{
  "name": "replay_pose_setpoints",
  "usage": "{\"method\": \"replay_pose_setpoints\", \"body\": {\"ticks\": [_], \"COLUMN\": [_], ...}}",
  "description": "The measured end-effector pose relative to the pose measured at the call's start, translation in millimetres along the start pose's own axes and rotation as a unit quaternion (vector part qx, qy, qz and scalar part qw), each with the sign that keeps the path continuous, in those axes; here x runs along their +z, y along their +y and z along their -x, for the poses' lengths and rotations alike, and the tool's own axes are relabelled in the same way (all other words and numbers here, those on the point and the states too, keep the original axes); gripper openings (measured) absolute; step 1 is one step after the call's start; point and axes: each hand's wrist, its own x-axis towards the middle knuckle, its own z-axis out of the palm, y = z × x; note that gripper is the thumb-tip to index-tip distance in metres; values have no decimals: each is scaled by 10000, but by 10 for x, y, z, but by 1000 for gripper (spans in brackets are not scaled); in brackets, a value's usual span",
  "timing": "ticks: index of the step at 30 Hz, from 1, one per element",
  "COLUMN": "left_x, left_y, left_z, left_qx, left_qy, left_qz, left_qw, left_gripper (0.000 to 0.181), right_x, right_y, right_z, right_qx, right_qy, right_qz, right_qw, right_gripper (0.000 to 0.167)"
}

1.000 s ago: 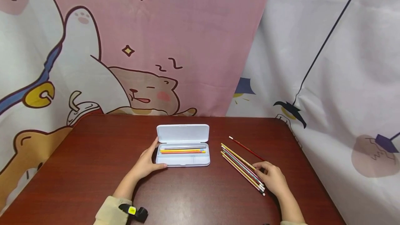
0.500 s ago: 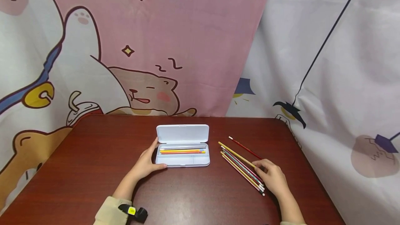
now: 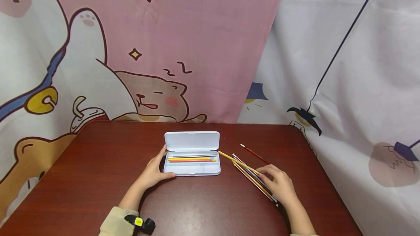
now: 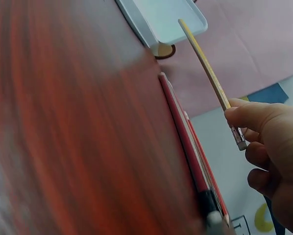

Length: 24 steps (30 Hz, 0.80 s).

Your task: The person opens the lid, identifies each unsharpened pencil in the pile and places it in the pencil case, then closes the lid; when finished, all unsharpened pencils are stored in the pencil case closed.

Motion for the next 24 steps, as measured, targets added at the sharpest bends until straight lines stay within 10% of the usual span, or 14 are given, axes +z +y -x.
{"method": "replay_pose_setpoints", "body": {"ticks": [24], "left_x": [4], "left_y": [-5], "left_z": [-4], "left_qx": [-21], "left_qy": [-1], "left_qz": [-23], "left_qw": [10000], "left_gripper": [117], "right_x": [432], "right_y": [-432], "right_z": [-376], "right_qx": [-1147], "right_qy": [-394], "right_qz": [-437], "right_qw": [9917], "right_gripper": [27]}}
